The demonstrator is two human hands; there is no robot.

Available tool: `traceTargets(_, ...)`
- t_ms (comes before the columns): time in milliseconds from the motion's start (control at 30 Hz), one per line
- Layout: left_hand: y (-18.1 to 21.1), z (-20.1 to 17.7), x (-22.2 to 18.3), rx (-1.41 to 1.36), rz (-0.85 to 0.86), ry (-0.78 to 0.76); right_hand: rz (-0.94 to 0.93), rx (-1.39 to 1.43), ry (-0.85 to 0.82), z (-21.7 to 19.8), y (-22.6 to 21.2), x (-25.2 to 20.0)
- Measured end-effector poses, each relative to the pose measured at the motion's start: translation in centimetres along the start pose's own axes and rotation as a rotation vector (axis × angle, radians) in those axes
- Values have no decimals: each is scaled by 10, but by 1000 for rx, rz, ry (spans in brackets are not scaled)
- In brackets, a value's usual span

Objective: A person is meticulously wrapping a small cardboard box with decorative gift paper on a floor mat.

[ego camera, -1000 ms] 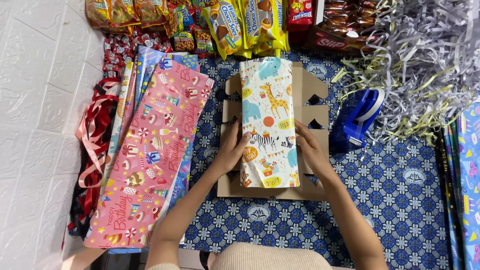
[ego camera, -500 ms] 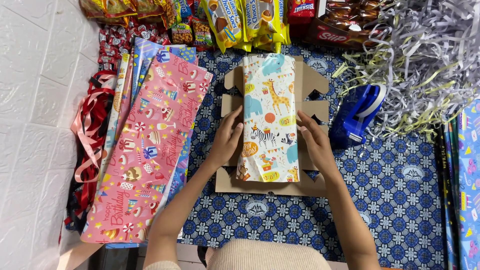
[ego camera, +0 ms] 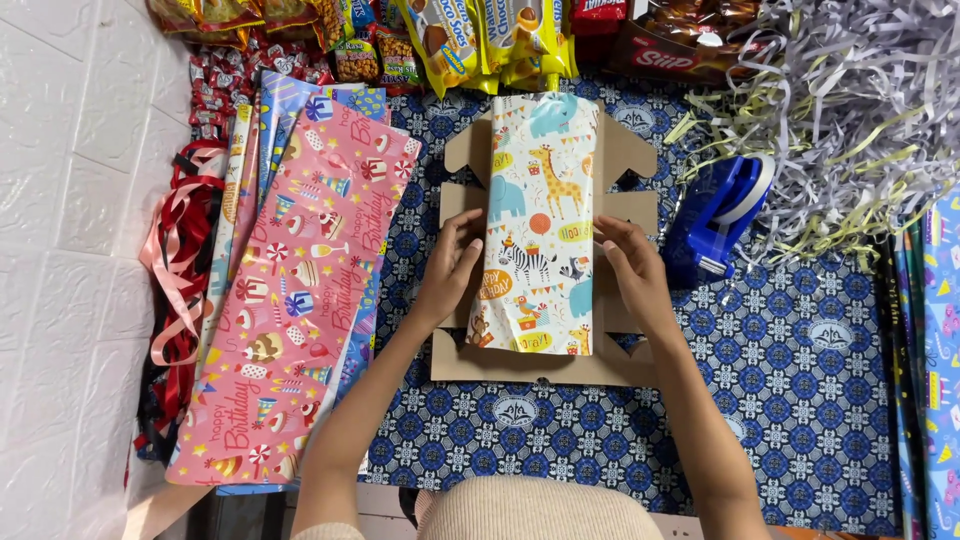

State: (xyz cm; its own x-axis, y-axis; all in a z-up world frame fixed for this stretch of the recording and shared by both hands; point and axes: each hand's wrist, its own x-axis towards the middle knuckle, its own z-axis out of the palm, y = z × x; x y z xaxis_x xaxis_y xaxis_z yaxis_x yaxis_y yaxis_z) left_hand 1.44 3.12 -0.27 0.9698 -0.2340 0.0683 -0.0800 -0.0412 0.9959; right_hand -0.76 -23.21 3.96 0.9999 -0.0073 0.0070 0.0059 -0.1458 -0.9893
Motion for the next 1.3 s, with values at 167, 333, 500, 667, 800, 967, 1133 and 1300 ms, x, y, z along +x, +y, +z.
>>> traceTargets(167, 67, 17, -8, 461, 208, 43, -120, -248, -2, -25, -33, 59)
traceTargets(333, 118, 59, -78, 500, 378, -197, -319, -473, -88, -17, -53, 162)
traceTargets(500, 84, 80, -114, 280, -191, -357, 39, -880, -393, 13, -32, 239)
traceTargets(667, 25, 88, -122, 783, 103, -255, 274, -1116, -582, 48, -36, 259)
traceTargets(800, 3, 98, -117, 881, 188, -241, 477, -1121, -653, 58, -44, 258)
traceTargets(967, 5, 102, -111, 763, 82, -276, 534, -963, -667, 52, -43, 252)
traceTargets(1133, -24, 97, -121, 871, 253, -154, 588, -885, -716, 45, -47, 247)
traceTargets(1300, -21, 101, -123, 863, 259, -193, 645, -865, -722, 43, -55, 243)
